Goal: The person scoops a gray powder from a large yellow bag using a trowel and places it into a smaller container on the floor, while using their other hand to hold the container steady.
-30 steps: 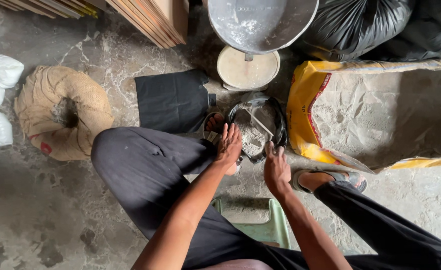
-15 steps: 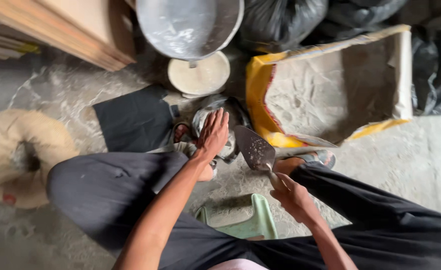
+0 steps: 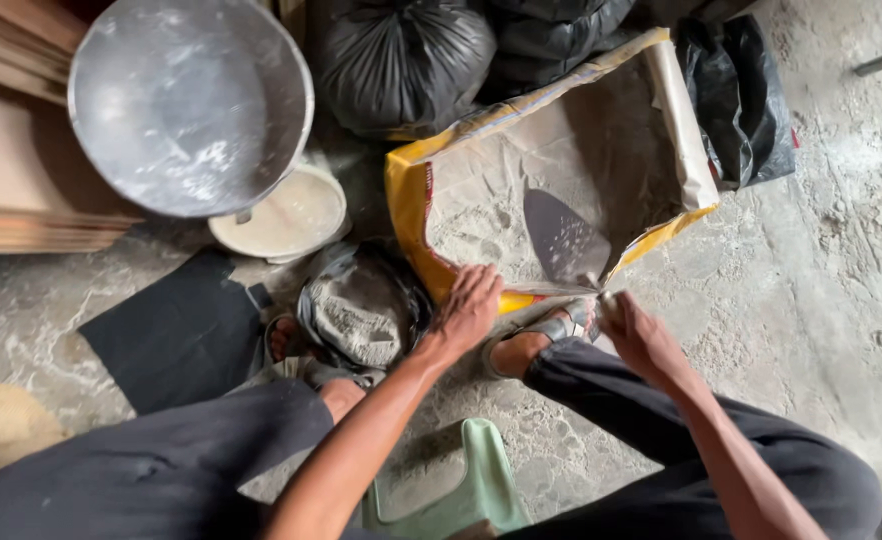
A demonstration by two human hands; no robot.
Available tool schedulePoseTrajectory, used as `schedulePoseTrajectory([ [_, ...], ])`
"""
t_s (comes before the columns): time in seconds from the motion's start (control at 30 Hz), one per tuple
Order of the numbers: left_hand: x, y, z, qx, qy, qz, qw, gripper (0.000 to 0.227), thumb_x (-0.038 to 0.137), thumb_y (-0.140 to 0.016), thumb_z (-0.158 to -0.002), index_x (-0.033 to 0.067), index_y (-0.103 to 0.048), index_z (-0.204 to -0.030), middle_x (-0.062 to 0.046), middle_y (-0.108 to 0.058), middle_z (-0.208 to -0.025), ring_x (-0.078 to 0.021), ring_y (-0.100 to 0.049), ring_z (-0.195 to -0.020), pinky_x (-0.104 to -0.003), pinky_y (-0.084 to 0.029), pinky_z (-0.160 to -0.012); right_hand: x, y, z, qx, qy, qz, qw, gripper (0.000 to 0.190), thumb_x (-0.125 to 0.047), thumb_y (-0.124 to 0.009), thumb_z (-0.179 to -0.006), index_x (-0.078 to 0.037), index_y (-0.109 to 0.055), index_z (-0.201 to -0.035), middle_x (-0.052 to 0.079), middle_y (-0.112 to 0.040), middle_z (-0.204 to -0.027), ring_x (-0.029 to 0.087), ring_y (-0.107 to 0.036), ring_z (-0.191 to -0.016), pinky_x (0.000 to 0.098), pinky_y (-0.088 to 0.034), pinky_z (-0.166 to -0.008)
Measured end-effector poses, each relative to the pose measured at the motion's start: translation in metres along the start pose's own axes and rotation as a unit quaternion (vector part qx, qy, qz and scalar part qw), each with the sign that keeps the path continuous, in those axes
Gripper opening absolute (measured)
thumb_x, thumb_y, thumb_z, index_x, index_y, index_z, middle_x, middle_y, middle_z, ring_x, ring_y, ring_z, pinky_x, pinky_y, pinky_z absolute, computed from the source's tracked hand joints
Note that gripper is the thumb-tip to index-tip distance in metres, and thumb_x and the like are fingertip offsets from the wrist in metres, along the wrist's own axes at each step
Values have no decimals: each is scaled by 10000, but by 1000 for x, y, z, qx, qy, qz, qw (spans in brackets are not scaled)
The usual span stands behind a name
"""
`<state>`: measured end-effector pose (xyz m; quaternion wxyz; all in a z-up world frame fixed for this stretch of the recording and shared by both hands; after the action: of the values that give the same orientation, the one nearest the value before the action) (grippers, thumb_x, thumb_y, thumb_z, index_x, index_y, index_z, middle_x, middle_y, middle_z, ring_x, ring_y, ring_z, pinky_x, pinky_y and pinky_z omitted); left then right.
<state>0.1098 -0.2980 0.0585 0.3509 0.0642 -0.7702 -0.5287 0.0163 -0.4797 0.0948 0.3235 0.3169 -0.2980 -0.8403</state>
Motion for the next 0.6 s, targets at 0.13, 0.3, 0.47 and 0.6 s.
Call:
schedulePoseTrajectory([
  [0.13,10,-45,-30,-51,19,-5,998,294,128,-469,-826,-13,-582,-1057,-199,-562,-1089,-311,-542,-1064,-447,-352,-993,23,46,-70,42,-39,177,983,212,-232,-520,-886,-140,-448,-1063,124,-625,-776,286,-647,-641,367,-517,-583],
  [0.3,-4,-126,-31,-147,116,-4,982,418,236,-625,-746,-72,-583,-1026,-257,-544,-1112,-368,-506,-1079,-498,-316,-1006,73,61,-165,89,35,290,952,324,-253,-620,-823,-171,-449,-1086,100,-628,-858,298,-625,-867,392,-526,-682],
  [0.47,21,-117,-36,-197,84,16,977,334,249,-619,-731,-18,-656,-929,-235,-537,-1164,-355,-481,-1125,-505,-265,-1031,53,64,-225,143,91,383,908,330,-283,-643,-793,-225,-452,-1056,19,-602,-835,214,-586,-895,304,-498,-682],
  [0.6,25,-134,-22,-179,88,36,979,352,252,-583,-768,-39,-643,-956,-245,-544,-1157,-364,-467,-1143,-503,-244,-1045,65,21,-253,106,125,326,931,366,-256,-660,-769,-213,-436,-1055,41,-604,-836,233,-589,-894,333,-503,-680],
])
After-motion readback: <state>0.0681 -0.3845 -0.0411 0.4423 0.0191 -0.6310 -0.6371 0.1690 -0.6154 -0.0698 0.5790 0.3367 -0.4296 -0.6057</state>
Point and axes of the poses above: each hand's wrist, its own z-axis away from the middle knuckle, its own y-axis out of the back of the hand, x = y × z, the point moved 10 cm from there along -z, towards the middle knuckle
